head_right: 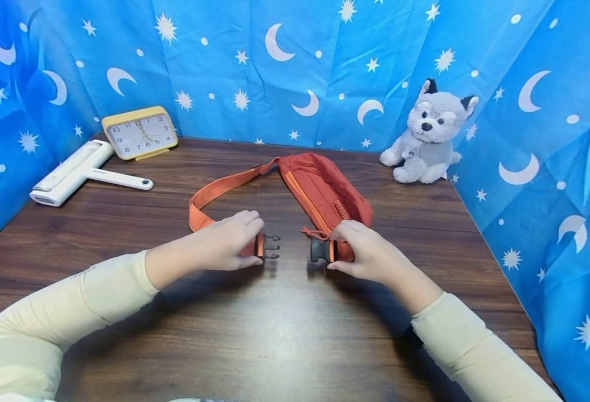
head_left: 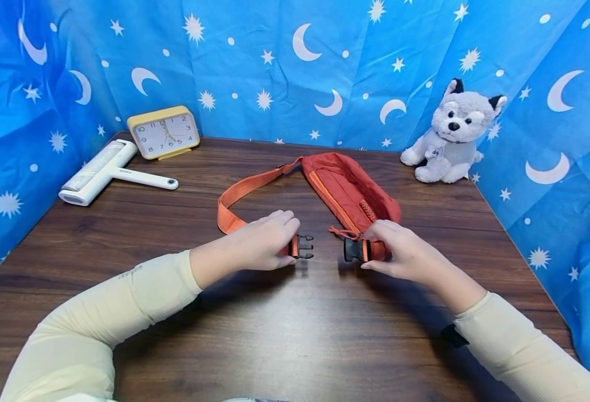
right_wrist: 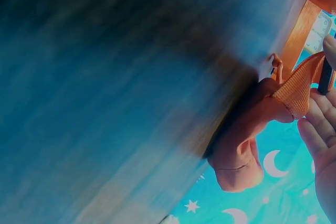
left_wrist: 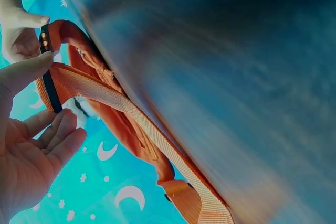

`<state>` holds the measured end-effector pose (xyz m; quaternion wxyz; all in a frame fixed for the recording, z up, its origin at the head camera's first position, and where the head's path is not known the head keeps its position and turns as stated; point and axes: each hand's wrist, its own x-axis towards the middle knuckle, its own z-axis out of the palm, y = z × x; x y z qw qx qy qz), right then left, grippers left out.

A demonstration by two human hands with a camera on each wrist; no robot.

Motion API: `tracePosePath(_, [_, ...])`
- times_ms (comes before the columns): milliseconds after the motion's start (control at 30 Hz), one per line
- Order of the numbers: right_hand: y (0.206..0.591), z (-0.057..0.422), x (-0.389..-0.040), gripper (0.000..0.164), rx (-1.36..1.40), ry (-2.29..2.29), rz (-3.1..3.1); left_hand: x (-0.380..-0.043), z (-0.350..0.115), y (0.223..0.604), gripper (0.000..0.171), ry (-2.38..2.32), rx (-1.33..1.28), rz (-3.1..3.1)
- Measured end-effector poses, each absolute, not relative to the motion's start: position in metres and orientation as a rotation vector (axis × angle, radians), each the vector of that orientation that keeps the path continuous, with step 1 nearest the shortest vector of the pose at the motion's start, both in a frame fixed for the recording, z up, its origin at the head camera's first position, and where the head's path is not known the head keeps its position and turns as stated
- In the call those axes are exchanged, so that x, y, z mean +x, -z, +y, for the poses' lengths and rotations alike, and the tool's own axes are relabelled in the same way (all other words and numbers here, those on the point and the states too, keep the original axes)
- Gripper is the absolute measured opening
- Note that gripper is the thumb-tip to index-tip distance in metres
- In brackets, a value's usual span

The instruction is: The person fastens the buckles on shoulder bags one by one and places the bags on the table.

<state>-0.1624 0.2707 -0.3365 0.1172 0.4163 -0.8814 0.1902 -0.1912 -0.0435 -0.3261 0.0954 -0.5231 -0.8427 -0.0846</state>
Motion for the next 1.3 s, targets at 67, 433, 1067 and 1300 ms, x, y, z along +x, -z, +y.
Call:
tracePosePath(67, [0.336,0.270,-0.162,0.046,1.219,-0.556,-2.577,-0.190,-0.043,0.326,0.040,0.253,-1.555,-2.492])
tracePosePath(433, [0.335,0.262,-0.161,0.045,1.238,-0.587,-2.547,-0.189,-0.043,0.327,0.041,0.240,-1.544,-2.510])
tracePosePath(1067, [0.334,0.254,-0.160,0.045,1.248,-0.591,-2.533,-0.189,-0.042,0.326,0.041,0.253,-1.557,-2.504])
tracePosePath(1300, [0.333,0.253,-0.161,0.046,1.247,-0.572,-2.534,-0.190,-0.042,0.326,0.040,0.269,-1.558,-2.483])
